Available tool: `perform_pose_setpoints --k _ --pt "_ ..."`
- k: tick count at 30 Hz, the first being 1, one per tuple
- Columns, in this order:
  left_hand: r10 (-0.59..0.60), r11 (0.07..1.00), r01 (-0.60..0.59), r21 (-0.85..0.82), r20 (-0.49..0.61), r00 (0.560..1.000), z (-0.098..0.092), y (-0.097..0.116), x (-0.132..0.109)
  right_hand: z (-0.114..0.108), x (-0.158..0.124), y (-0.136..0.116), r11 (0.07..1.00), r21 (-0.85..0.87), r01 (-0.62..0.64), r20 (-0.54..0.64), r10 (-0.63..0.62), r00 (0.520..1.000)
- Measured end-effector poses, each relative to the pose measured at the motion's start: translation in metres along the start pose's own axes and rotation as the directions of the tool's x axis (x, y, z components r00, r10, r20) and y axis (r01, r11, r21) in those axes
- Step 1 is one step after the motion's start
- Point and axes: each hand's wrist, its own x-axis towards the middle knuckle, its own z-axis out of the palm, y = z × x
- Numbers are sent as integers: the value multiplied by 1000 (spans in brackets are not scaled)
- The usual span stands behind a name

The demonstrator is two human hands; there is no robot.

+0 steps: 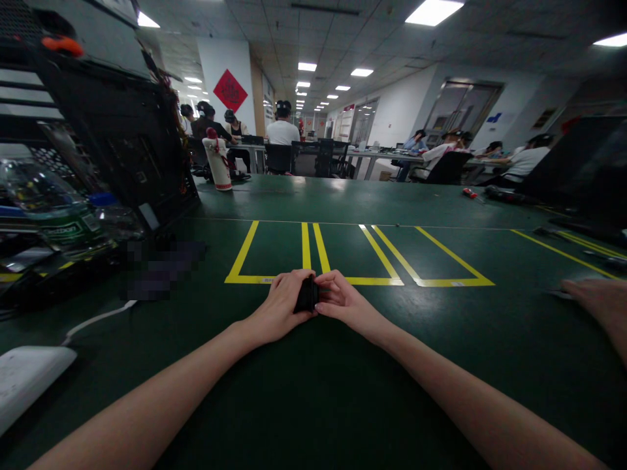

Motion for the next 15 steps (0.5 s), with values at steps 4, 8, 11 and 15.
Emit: perform_pose_setpoints --k 4,8,11,15 --pt "-4 1000 4 2 -3 1000 -1 0 0 3 0 -1 1000 -21 3 -50 -4 999" --pt "-3 1000 3 -1 2 1000 1 -1 0 3 1 1 999 -45 -11 -90 7 996" --pt "-7 1000 7 -3 10 1000 1 -1 0 2 1 3 997 -66 -30 -101 23 995" --pt "-3 1000 3 -2 13 1000 -1 1 0 1 0 1 999 -46 -18 -45 16 999"
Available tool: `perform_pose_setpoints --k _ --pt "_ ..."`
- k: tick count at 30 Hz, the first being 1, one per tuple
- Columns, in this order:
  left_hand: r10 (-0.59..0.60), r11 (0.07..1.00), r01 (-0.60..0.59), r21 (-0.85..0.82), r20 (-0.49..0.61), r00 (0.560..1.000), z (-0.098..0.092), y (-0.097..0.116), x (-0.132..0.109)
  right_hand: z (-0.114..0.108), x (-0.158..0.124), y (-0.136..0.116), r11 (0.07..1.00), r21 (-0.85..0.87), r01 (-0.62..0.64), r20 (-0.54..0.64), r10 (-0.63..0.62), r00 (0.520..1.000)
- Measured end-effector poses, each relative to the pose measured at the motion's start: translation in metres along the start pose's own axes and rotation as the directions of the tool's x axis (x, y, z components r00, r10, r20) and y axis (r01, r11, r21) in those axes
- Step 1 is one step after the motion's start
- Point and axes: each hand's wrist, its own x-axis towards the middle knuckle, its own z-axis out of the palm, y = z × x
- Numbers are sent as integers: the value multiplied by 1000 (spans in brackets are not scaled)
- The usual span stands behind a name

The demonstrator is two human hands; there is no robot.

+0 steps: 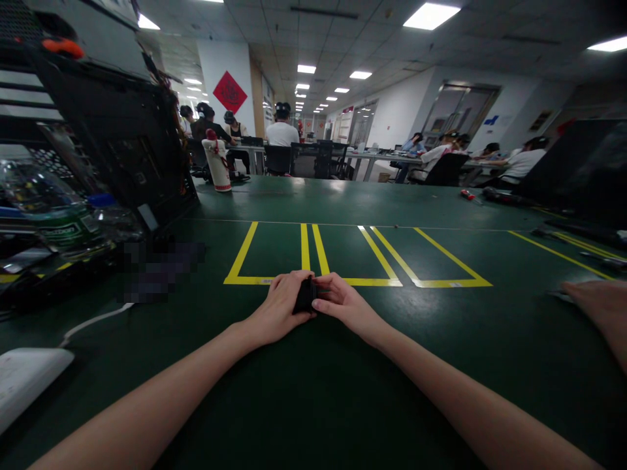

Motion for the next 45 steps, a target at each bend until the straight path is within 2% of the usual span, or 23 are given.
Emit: perform_pose_setpoints --k 3,8,14,21,24,32,37,41,45 --pt "10 1000 -10 -1 2 1000 0 0 0 1 -1 -2 999 35 10 20 -10 1000" --pt "11 1000 -11 2 -57 998 6 -4 1 2 -1 -2 1000 -11 28 -36 -29 999" --pt "13 1000 -13 8 -45 999 7 -6 1 1 1 2 998 -55 -6 -69 2 998" --pt "27 999 -26 23 -44 999 8 -6 1 1 0 0 1000 7 26 18 -26 999" --pt "26 999 -25 23 -62 998 8 -7 1 2 -1 0 1000 4 30 -9 -30 1000" --pt "1 1000 -1 2 -13 1000 2 -1 0 2 1 2 999 -51 0 -56 -3 998" --pt "-5 1000 5 2 9 1000 -2 3 0 1 -1 -1 1000 -1 23 15 -23 1000" --pt "-1 1000 1 1 1 1000 1 0 0 2 -1 0 999 28 34 8 -34 999" --pt "14 1000 -14 9 -54 998 10 -7 1 2 1 2 999 19 42 -20 -41 999"
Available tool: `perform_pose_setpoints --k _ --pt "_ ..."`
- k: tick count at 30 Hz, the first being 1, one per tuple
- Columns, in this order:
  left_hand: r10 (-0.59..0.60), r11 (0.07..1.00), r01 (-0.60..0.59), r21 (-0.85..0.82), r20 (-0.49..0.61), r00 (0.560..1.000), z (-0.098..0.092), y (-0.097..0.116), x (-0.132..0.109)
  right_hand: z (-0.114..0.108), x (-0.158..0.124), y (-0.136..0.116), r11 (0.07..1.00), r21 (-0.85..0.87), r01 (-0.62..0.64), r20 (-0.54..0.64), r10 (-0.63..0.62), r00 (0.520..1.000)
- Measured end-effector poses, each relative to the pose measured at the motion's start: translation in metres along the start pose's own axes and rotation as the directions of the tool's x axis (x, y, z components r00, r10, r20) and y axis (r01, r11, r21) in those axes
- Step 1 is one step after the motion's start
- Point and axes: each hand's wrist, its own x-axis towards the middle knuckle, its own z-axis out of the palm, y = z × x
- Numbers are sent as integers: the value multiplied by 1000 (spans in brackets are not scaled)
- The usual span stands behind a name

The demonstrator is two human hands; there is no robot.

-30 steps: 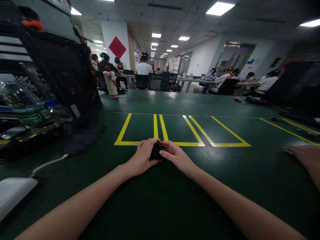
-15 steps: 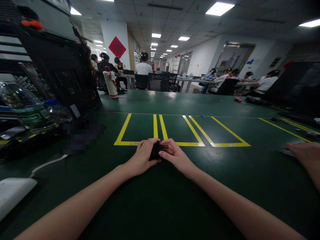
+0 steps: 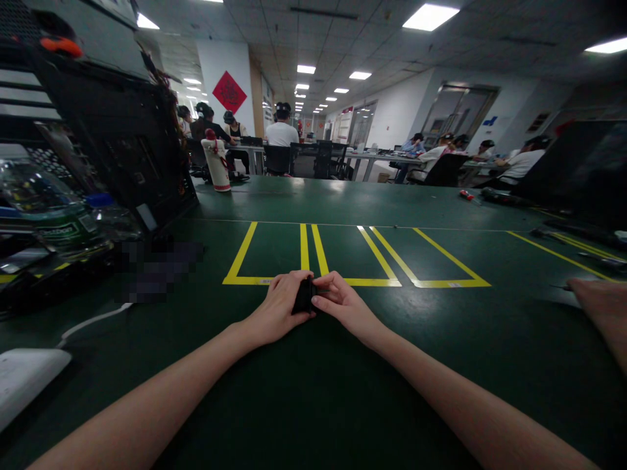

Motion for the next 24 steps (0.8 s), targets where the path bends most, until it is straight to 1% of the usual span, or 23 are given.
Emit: perform_pose_setpoints --k 3,6,9,11,16,21,24 --pt "3 1000 -2 10 -25 1000 2 -2 0 -1 1 2 999 -26 -18 -21 18 1000" --pt "-3 1000 3 4 14 1000 -2 1 -1 -2 1 2 999 -45 -26 -13 26 1000" --pt "-6 1000 6 2 48 999 -7 4 -1 -1 -1 0 1000 -13 3 27 -3 1000" --pt "-5 1000 5 7 36 999 -6 3 -1 0 -2 0 1000 8 6 35 -6 999" --pt "-2 1000 2 9 -17 1000 3 -3 0 1 -2 1 1000 16 6 17 -6 1000" --pt "6 1000 -6 2 -10 1000 3 -4 -1 0 -2 -1 1000 -25 -13 4 13 1000" --pt "8 1000 -8 1 -4 1000 2 -4 -1 -1 -2 -2 1000 -25 -17 28 18 999"
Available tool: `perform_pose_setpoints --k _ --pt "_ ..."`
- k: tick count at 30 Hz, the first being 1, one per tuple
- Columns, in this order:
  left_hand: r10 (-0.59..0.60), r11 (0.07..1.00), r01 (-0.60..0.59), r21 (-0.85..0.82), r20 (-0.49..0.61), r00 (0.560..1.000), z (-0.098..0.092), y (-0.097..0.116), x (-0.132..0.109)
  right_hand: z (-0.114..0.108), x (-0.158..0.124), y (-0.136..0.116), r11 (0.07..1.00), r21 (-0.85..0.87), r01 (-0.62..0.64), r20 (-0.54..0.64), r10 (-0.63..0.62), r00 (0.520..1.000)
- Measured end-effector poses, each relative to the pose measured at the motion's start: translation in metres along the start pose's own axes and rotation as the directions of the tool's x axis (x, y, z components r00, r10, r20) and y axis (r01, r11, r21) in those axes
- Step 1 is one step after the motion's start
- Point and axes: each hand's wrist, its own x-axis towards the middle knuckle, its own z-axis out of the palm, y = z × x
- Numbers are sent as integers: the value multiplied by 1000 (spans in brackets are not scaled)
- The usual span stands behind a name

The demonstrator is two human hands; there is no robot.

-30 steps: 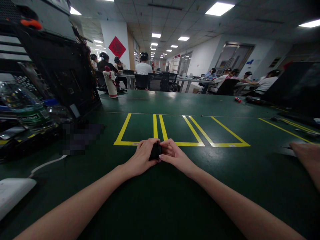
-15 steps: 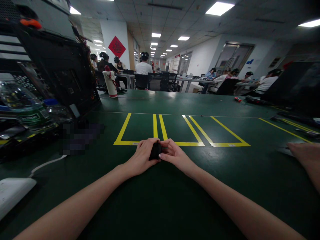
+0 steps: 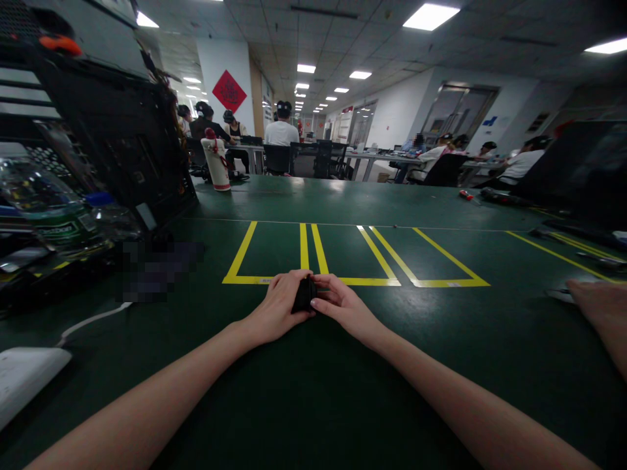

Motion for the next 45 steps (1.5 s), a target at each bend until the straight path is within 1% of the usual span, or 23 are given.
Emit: perform_pose_setpoints --k 3,9,12,17,22,27,30,35,37,41,45 --pt "4 1000 -4 3 -6 1000 0 -1 0 0 0 1 999 31 24 12 -24 1000" --pt "16 1000 -15 23 -35 999 3 -1 1 1 2 5 999 35 35 -40 -33 999" --pt "7 1000 -6 14 -30 1000 3 -1 1 0 2 5 999 22 32 -45 -31 999" --pt "8 1000 -8 4 -16 1000 2 0 1 -1 2 3 1000 -29 -7 -53 6 999" --pt "9 1000 -9 8 -6 1000 0 0 1 0 0 0 1000 4 3 -21 -3 1000" --pt "10 1000 -10 13 -13 1000 0 1 1 1 0 -1 1000 7 14 -56 -13 998" --pt "-2 1000 2 5 -5 1000 -1 2 1 1 1 0 1000 15 19 -52 -18 998" --pt "-1 1000 1 5 14 1000 -4 6 1 -1 2 1 999 -29 -13 -65 11 998" --pt "3 1000 -4 11 14 1000 -5 7 1 -2 3 2 1000 -19 -11 -51 10 999" --pt "17 1000 -18 21 12 1000 -4 7 1 -2 2 0 998 56 13 11 -14 1000" --pt "31 999 -32 22 28 999 -6 8 1 0 1 -4 999 52 10 -18 -9 1000"
